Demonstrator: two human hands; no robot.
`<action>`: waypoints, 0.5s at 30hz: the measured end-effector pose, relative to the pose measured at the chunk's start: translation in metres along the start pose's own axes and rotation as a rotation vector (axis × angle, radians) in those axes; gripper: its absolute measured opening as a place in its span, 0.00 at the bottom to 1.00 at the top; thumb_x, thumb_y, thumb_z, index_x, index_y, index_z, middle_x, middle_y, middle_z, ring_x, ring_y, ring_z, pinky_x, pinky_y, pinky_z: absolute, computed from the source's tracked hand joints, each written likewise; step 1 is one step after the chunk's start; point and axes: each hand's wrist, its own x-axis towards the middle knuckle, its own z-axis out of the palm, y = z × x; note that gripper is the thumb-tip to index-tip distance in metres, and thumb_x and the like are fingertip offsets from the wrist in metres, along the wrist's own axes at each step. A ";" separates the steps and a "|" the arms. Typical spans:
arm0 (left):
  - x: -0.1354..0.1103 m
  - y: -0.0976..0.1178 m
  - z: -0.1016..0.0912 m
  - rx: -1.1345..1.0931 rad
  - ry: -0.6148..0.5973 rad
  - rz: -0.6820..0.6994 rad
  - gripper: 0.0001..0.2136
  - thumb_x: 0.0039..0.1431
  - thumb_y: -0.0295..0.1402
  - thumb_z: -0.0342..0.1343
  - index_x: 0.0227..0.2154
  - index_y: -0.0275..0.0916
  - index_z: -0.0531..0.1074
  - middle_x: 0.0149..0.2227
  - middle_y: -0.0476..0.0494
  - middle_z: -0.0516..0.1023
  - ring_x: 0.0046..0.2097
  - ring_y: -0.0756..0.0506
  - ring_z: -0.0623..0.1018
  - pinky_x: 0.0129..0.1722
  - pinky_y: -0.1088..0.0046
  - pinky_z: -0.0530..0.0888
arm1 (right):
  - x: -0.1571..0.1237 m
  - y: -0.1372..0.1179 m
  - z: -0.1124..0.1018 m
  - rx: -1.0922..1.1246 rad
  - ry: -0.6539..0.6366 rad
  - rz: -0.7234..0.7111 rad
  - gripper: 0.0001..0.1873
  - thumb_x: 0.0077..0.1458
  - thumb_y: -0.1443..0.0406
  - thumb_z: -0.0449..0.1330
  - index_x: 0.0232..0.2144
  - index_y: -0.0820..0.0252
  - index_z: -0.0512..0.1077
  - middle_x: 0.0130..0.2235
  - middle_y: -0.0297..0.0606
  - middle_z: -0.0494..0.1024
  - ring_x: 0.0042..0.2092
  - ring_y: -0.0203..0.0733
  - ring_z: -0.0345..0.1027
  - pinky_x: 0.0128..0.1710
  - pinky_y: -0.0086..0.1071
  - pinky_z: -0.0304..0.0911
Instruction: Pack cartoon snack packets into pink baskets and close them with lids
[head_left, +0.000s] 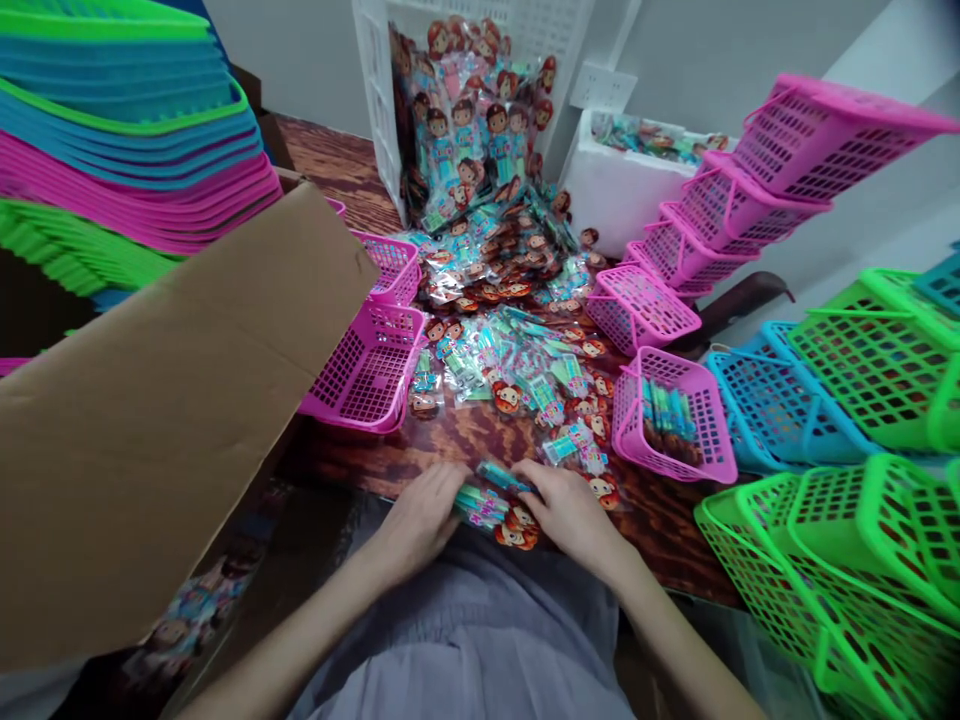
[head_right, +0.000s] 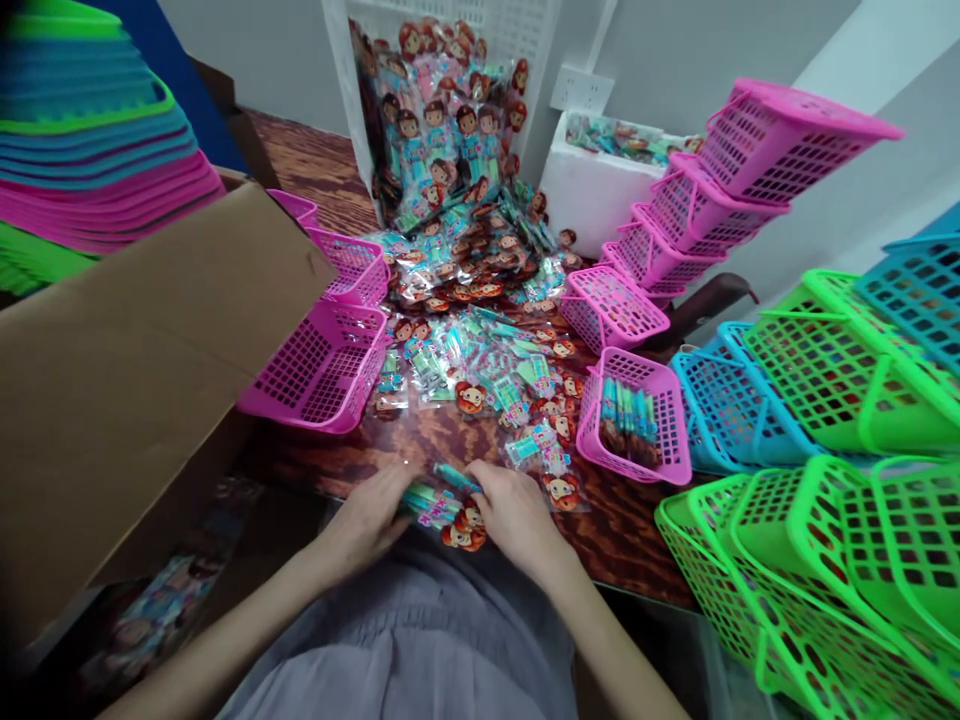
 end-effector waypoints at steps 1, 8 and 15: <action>0.000 0.000 0.000 -0.010 0.012 0.005 0.26 0.52 0.18 0.50 0.55 0.38 0.59 0.52 0.36 0.72 0.54 0.38 0.72 0.54 0.58 0.72 | 0.002 0.000 0.000 0.002 0.014 -0.006 0.13 0.61 0.71 0.55 0.45 0.52 0.72 0.43 0.34 0.80 0.46 0.44 0.75 0.43 0.32 0.61; 0.005 0.011 -0.001 -0.020 0.049 -0.023 0.28 0.54 0.17 0.50 0.59 0.37 0.58 0.61 0.33 0.62 0.62 0.39 0.65 0.59 0.60 0.69 | 0.016 -0.005 0.012 0.077 0.122 -0.118 0.15 0.60 0.73 0.55 0.46 0.55 0.74 0.45 0.37 0.80 0.48 0.43 0.73 0.49 0.32 0.62; 0.029 0.013 -0.008 0.161 -0.158 0.166 0.24 0.60 0.21 0.50 0.59 0.37 0.62 0.54 0.39 0.72 0.56 0.37 0.69 0.62 0.47 0.60 | 0.014 0.007 0.003 0.257 0.005 -0.172 0.10 0.63 0.68 0.55 0.42 0.55 0.76 0.42 0.34 0.81 0.44 0.40 0.74 0.46 0.31 0.64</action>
